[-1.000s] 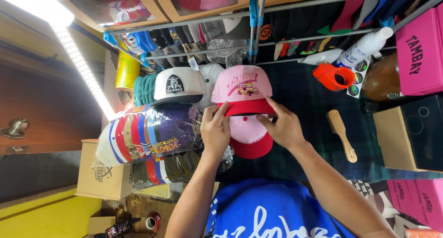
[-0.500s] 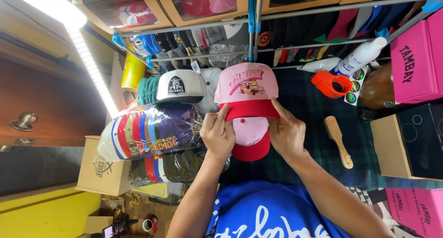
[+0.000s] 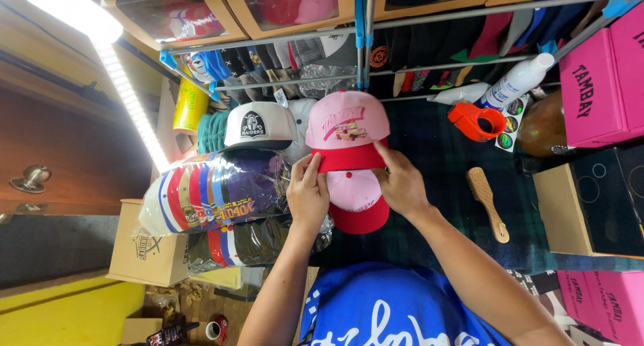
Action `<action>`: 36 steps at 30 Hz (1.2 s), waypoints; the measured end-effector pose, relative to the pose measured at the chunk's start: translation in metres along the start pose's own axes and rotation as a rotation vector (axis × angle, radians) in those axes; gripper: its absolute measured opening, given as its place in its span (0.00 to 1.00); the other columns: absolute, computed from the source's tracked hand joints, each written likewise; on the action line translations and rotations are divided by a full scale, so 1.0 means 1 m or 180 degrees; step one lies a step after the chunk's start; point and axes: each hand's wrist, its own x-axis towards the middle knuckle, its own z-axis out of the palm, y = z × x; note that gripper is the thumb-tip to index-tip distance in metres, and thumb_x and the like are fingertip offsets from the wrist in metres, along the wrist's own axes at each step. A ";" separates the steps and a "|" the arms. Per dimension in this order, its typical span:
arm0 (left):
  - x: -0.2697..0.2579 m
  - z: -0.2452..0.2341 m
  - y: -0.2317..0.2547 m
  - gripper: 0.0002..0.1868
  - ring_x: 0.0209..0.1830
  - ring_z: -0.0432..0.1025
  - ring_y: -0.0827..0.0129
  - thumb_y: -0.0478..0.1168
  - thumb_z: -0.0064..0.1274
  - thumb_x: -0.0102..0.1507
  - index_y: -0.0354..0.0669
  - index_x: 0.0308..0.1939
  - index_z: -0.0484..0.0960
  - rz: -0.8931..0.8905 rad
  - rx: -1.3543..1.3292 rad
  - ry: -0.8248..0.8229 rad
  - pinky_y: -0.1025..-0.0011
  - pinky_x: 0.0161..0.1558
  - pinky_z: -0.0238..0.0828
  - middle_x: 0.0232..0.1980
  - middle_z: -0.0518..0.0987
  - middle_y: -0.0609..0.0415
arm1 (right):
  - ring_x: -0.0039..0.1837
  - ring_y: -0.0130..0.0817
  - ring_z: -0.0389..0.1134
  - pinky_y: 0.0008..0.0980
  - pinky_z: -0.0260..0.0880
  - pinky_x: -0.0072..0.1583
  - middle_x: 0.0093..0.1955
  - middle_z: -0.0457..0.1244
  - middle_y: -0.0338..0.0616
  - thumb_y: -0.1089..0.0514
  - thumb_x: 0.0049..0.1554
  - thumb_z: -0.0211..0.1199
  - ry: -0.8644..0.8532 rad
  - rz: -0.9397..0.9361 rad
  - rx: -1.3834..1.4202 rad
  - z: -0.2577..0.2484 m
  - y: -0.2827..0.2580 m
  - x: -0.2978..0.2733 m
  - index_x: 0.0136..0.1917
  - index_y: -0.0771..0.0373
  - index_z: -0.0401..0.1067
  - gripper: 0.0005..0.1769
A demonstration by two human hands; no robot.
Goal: The person places a cap inside a box and then uses a brush to clean the surface of another cap.
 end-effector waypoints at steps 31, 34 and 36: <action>0.063 0.070 0.187 0.42 0.66 0.67 0.49 0.54 0.62 0.56 0.40 0.70 0.69 0.0755 -0.0990 -0.1475 0.53 0.68 0.61 0.65 0.75 0.43 | 0.78 0.48 0.57 0.42 0.73 0.69 0.78 0.48 0.59 0.52 0.56 0.70 0.1413 0.0071 0.0641 -0.184 0.050 -0.051 0.74 0.63 0.63 0.36; 0.121 0.096 0.263 0.45 0.72 0.63 0.55 0.54 0.63 0.56 0.46 0.74 0.63 0.0149 -0.1571 -0.2277 0.57 0.69 0.58 0.70 0.73 0.51 | 0.78 0.59 0.55 0.50 0.59 0.73 0.78 0.50 0.62 0.46 0.58 0.67 0.2290 -0.0194 -0.0508 -0.228 0.050 -0.033 0.72 0.63 0.64 0.35; 0.158 0.112 0.314 0.49 0.74 0.66 0.56 0.64 0.52 0.58 0.48 0.78 0.56 -0.0457 -0.2925 -0.2645 0.60 0.67 0.64 0.72 0.71 0.43 | 0.81 0.67 0.51 0.61 0.53 0.76 0.81 0.44 0.69 0.49 0.47 0.72 0.2797 -0.0236 -0.0925 -0.256 0.041 -0.019 0.74 0.59 0.60 0.45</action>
